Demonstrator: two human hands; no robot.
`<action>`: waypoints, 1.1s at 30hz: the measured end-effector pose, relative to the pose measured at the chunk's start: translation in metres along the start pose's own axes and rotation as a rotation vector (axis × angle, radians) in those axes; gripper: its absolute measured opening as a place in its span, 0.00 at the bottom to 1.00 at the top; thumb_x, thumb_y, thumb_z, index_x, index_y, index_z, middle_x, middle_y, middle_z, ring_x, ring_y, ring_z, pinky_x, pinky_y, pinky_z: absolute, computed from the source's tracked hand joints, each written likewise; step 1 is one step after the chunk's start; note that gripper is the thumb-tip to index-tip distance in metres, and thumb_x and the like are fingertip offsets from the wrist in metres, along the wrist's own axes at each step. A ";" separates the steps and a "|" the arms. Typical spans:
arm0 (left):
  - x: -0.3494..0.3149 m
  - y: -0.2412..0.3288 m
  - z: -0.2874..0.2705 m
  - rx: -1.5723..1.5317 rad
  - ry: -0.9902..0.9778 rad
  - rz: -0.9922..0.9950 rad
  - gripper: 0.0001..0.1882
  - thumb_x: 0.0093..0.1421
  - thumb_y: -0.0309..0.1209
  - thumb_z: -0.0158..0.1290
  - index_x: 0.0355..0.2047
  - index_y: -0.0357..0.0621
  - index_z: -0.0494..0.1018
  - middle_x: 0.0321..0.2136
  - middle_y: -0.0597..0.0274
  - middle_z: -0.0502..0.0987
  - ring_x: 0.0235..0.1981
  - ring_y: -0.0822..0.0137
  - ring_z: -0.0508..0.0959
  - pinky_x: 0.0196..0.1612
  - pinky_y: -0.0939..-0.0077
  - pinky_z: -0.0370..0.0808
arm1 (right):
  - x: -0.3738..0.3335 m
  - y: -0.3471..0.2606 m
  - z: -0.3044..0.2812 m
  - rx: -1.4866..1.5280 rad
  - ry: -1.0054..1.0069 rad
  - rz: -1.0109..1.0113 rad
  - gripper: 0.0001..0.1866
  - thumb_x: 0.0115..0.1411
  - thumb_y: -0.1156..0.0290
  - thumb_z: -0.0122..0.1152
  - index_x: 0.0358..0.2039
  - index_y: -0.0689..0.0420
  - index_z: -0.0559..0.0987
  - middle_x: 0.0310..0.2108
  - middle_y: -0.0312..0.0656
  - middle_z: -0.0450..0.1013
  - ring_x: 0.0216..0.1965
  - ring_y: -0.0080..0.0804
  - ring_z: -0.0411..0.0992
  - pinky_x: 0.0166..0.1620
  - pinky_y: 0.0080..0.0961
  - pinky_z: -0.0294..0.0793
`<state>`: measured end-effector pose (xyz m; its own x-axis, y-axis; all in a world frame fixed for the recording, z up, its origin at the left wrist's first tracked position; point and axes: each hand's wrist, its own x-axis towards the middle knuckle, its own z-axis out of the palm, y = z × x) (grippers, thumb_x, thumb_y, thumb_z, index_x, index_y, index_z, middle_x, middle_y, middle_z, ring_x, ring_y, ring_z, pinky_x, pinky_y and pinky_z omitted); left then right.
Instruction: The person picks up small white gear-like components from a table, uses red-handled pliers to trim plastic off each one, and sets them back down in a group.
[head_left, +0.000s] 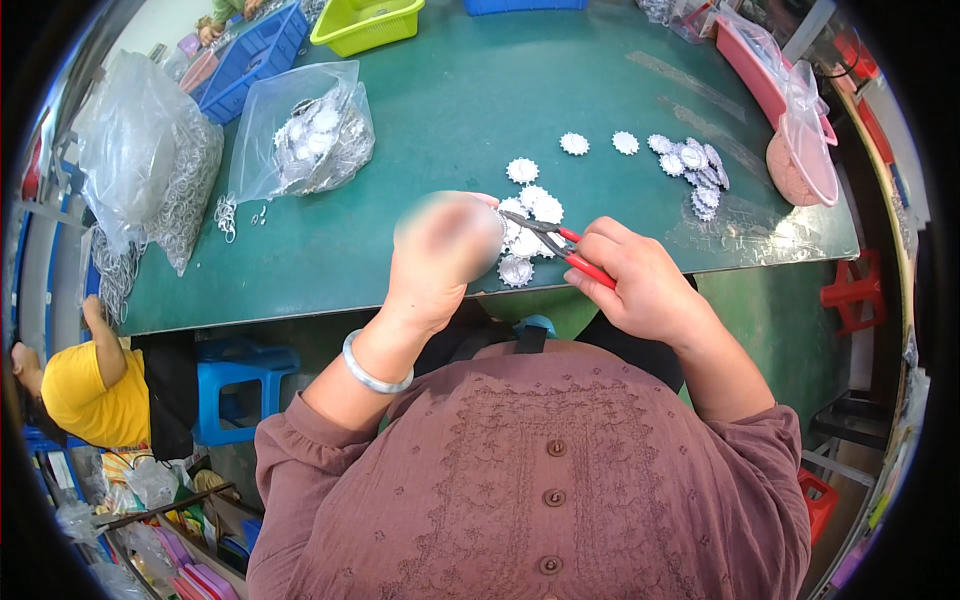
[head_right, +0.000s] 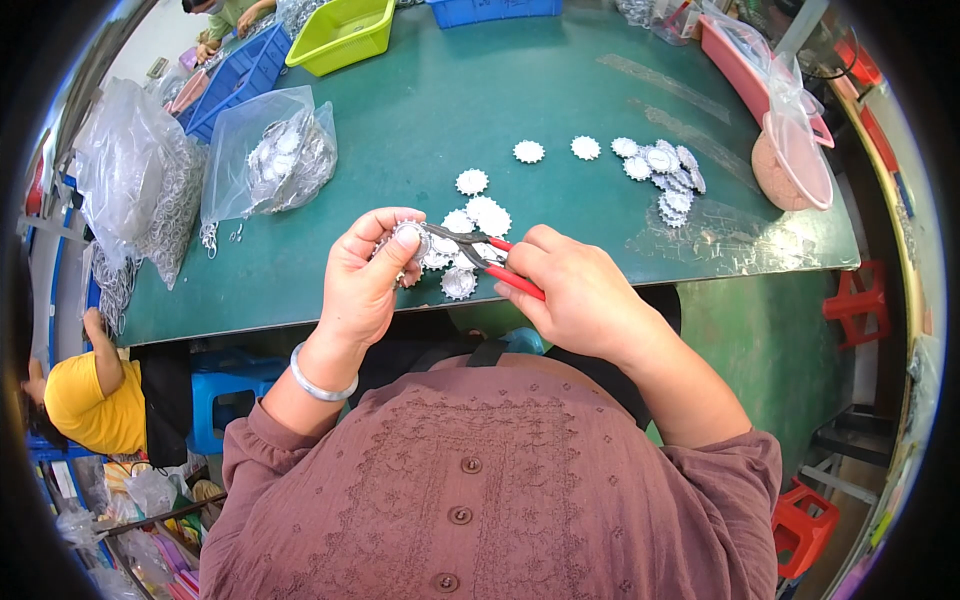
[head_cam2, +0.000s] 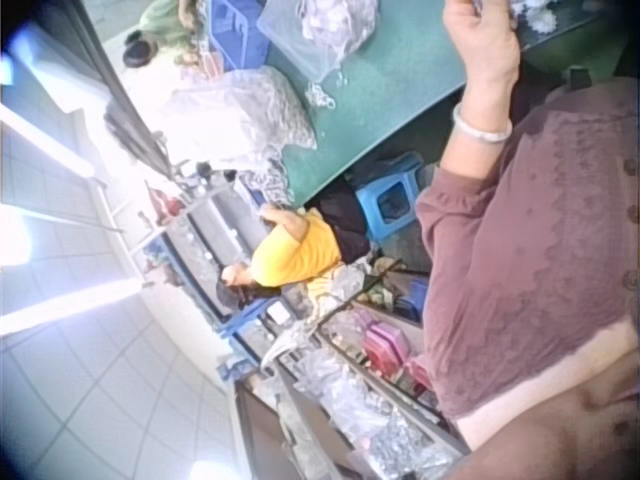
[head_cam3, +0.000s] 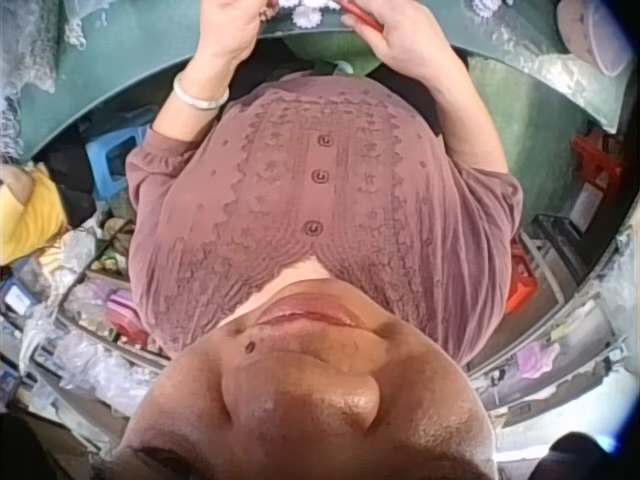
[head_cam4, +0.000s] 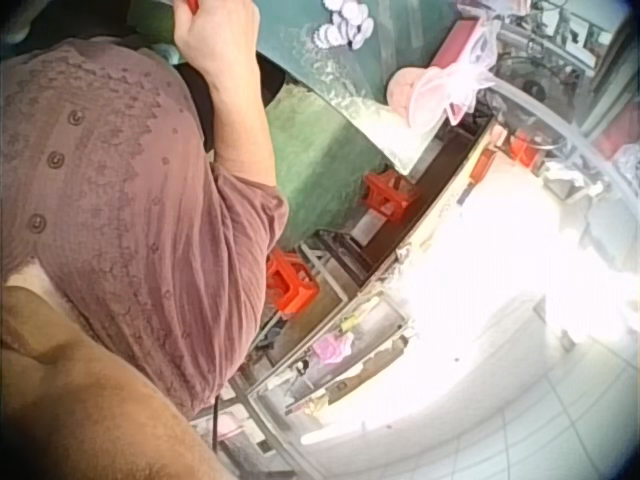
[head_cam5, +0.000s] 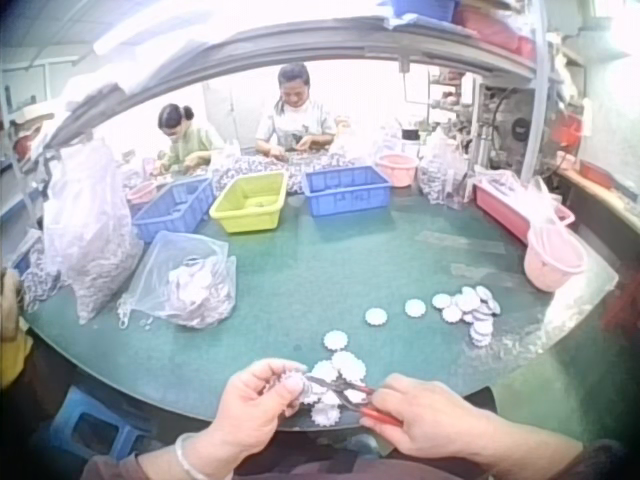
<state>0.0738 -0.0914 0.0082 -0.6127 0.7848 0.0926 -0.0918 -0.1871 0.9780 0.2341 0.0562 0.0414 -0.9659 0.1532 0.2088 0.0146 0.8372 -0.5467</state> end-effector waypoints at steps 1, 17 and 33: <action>-0.001 0.001 0.002 -0.046 0.014 -0.024 0.07 0.56 0.27 0.51 0.35 0.40 0.69 0.23 0.70 0.70 0.20 0.81 0.67 0.23 0.89 0.62 | 0.000 0.000 0.000 -0.006 -0.005 0.003 0.08 0.51 0.68 0.57 0.25 0.59 0.70 0.26 0.44 0.64 0.24 0.43 0.67 0.27 0.34 0.67; -0.004 -0.009 0.008 0.067 0.065 0.134 0.06 0.55 0.26 0.51 0.32 0.36 0.72 0.22 0.69 0.71 0.22 0.82 0.67 0.24 0.89 0.64 | -0.004 0.001 0.009 -0.266 0.057 -0.028 0.07 0.47 0.72 0.57 0.24 0.60 0.69 0.26 0.44 0.64 0.28 0.42 0.68 0.28 0.34 0.69; 0.000 -0.014 0.000 -0.132 0.035 -0.012 0.07 0.55 0.26 0.52 0.34 0.38 0.72 0.25 0.68 0.73 0.21 0.80 0.68 0.23 0.87 0.64 | 0.002 0.005 -0.010 0.006 -0.092 0.052 0.10 0.53 0.66 0.54 0.28 0.60 0.73 0.26 0.44 0.65 0.26 0.44 0.66 0.30 0.34 0.67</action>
<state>0.0757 -0.0890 -0.0050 -0.6379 0.7667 0.0723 -0.2000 -0.2556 0.9459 0.2352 0.0659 0.0472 -0.9836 0.1470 0.1047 0.0639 0.8260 -0.5600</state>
